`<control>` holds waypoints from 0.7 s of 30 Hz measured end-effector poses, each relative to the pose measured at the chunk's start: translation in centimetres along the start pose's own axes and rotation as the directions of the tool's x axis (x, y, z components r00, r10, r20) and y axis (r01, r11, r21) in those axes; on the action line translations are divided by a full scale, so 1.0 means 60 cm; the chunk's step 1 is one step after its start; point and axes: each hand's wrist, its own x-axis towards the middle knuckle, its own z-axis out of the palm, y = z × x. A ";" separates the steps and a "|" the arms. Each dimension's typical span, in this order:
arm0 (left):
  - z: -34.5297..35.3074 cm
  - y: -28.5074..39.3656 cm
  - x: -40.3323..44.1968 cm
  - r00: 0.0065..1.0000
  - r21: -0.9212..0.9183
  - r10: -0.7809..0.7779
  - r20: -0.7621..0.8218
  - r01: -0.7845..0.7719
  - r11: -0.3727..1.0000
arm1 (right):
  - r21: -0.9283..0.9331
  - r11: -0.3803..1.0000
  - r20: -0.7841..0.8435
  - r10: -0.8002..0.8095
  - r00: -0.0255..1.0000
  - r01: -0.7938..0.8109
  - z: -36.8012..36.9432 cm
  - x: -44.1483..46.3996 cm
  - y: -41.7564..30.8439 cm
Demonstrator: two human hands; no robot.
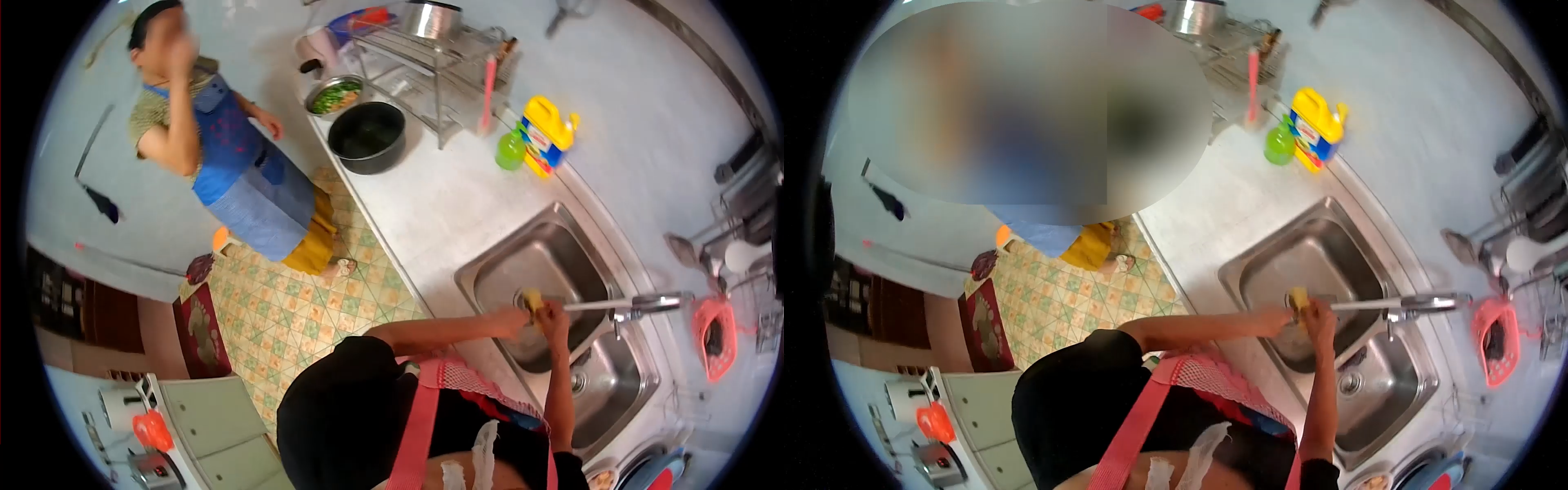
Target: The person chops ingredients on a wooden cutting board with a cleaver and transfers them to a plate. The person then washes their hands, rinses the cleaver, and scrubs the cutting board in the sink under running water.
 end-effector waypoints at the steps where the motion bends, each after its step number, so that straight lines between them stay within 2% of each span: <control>1: -0.002 0.004 0.000 0.993 0.050 -0.088 0.073 0.085 0.995 | -0.059 0.998 -0.021 0.038 0.999 -0.039 0.000 0.010 0.026; 2: 0.006 0.000 -0.006 0.996 0.029 -0.075 -0.041 0.077 0.997 | -0.071 0.986 -0.063 0.147 0.987 -0.151 -0.009 0.018 0.025; 3: -0.043 0.017 -0.026 0.999 0.225 0.033 0.007 -0.033 0.974 | -0.109 0.969 -0.151 0.202 0.968 -0.220 -0.016 0.023 0.036; 4: -0.048 0.019 -0.033 0.999 0.267 -0.027 0.028 0.019 0.964 | -0.491 0.860 -0.201 0.046 0.978 -0.141 0.023 0.038 0.205; 5: -0.054 0.011 -0.044 0.997 0.291 0.055 0.051 -0.067 0.954 | -0.341 0.867 -0.237 0.295 0.925 -0.364 0.010 0.039 0.178; 6: -0.041 0.006 -0.047 0.997 0.281 0.052 0.061 -0.067 0.958 | -0.257 0.894 -0.396 0.249 0.884 -0.367 -0.023 0.020 0.130; 7: -0.044 0.011 -0.063 0.992 0.269 0.121 0.047 -0.129 0.954 | -0.275 0.924 -0.412 0.136 0.901 -0.266 -0.037 0.010 0.134; 8: -0.055 0.017 -0.060 0.983 0.280 0.183 -0.002 -0.175 0.944 | -0.246 0.886 -0.446 0.256 0.858 -0.392 -0.033 0.007 0.115; 9: -0.042 0.020 -0.049 0.980 0.280 0.199 0.005 -0.192 0.941 | -0.262 0.930 -0.455 0.116 0.883 -0.258 -0.020 -0.002 0.116; 10: -0.035 0.016 -0.042 0.970 0.266 0.243 -0.005 -0.233 0.935 | -0.262 0.933 -0.455 0.106 0.884 -0.247 -0.028 -0.011 0.091; 11: -0.033 0.003 -0.038 0.963 0.262 0.267 -0.029 -0.251 0.932 | -0.203 0.954 -0.310 0.152 0.938 -0.222 -0.027 -0.023 0.061; 12: -0.039 0.007 -0.032 0.980 0.263 0.192 0.042 -0.196 0.944 | -0.142 0.972 -0.135 0.169 0.976 -0.188 -0.020 -0.030 0.016; 13: -0.046 0.012 -0.017 0.990 0.259 0.100 0.102 -0.124 0.958 | -0.285 0.921 -0.058 0.260 0.964 -0.266 -0.022 -0.028 -0.004; 14: -0.027 0.007 0.002 0.987 0.272 0.001 0.161 -0.045 0.961 | -0.400 0.892 -0.024 0.219 0.975 -0.210 -0.017 -0.036 0.014; 15: 0.015 -0.020 0.015 0.994 0.235 0.004 0.109 -0.030 0.971 | -0.533 0.837 -0.004 0.144 0.990 -0.123 -0.034 -0.037 -0.016; 16: -0.012 -0.004 -0.001 0.984 0.264 0.114 0.134 -0.146 0.953 | -0.539 0.827 -0.024 0.175 0.984 -0.160 -0.037 -0.033 -0.028; 18: 0.130 -0.101 0.038 0.936 0.249 0.336 -0.110 -0.301 0.921 | -0.401 0.916 0.154 0.096 0.983 -0.027 -0.041 -0.002 -0.045; 19: 0.144 -0.095 0.043 0.935 0.274 0.328 -0.133 -0.284 0.919 | -0.442 0.894 0.262 0.047 0.964 0.077 -0.047 0.017 -0.090; 20: 0.152 -0.092 0.049 0.933 0.304 0.326 -0.151 -0.270 0.914 | -0.445 0.885 0.298 0.003 0.954 0.137 -0.028 0.040 -0.078; 21: 0.168 -0.096 0.056 0.923 0.281 0.325 -0.205 -0.262 0.923 | -0.405 0.848 0.484 -0.117 0.867 0.341 0.002 0.062 -0.042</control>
